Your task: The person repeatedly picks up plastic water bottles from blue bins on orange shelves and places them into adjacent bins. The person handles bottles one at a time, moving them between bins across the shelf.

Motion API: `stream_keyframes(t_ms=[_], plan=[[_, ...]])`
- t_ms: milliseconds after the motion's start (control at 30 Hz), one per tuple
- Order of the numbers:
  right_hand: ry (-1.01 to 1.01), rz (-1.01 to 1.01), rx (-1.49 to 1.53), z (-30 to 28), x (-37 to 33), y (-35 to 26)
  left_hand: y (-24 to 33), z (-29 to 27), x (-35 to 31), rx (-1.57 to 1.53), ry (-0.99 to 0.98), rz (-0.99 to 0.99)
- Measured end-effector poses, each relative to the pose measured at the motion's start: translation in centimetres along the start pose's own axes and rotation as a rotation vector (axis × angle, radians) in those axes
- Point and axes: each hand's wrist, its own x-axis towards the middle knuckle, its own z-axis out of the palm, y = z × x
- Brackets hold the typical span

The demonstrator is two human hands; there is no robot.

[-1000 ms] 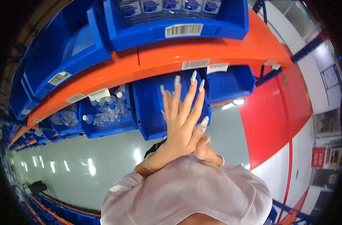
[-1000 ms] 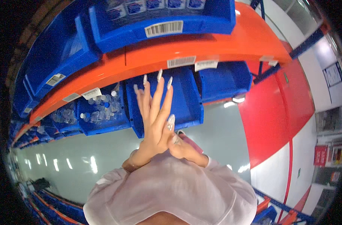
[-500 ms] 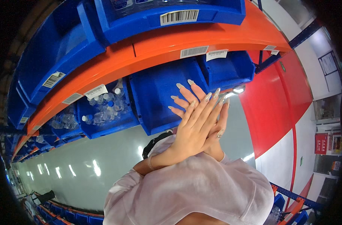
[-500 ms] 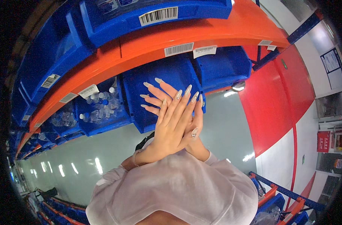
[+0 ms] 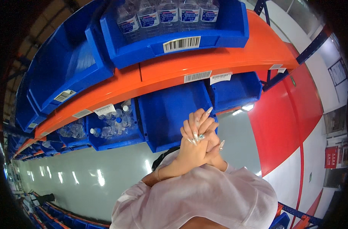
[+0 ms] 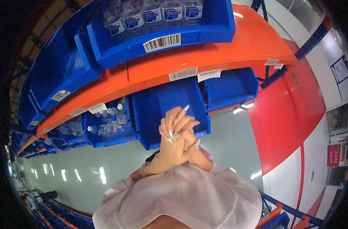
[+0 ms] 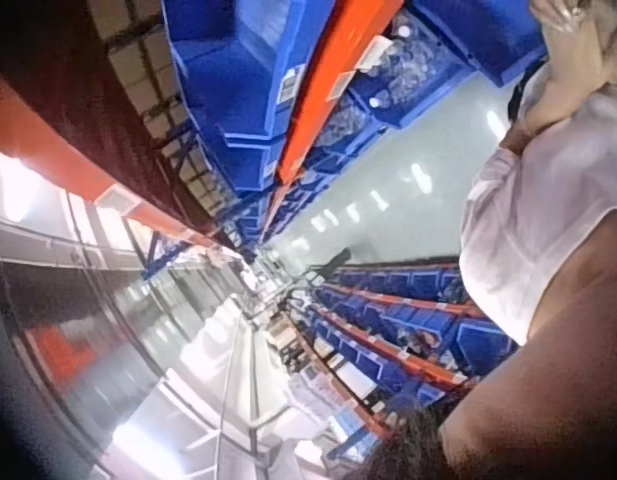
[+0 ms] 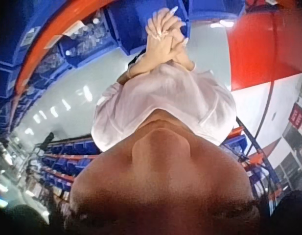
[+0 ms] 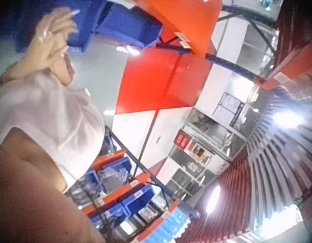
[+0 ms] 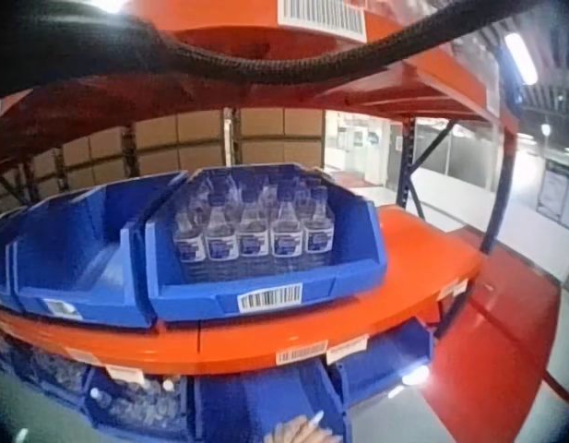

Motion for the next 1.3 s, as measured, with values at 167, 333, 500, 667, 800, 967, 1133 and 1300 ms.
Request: stream_keyframes(t_ms=[167, 333, 500, 667, 800, 967, 1133, 1300], plan=[[-0.001, 0.015, -0.01, -2.5, 1.5, 0.9, 0.6, 0.8, 2.2, 0.033, 0.09, -0.026], [0.008, 0.027, -0.033, -5.5, 3.4, 2.0, 0.1, 3.2, 4.0, -0.068, 0.207, -0.032], [-0.001, 0.022, -0.041, -7.3, 6.2, 3.1, -2.7, 6.4, 4.4, -0.437, 0.165, -0.087], [-0.029, 0.031, -0.021, -6.9, 6.5, 4.0, -2.8, 6.0, 4.9, -0.39, 0.179, -0.068], [-0.024, -0.038, -0.048, -7.2, 7.3, 2.5, -2.4, 4.8, 5.6, -0.294, 0.153, -0.054], [0.19, -0.539, -0.341, -10.5, 12.8, -7.2, -3.5, 2.0, 11.8, -0.011, 0.26, 0.166], [0.488, -0.937, -0.266, -14.4, 21.3, -18.2, -5.2, -2.7, 24.1, 0.084, 0.667, 0.279], [0.634, -0.796, -0.707, -17.5, 30.2, -20.4, -7.2, -1.4, 28.6, 0.348, 0.69, 0.202]])
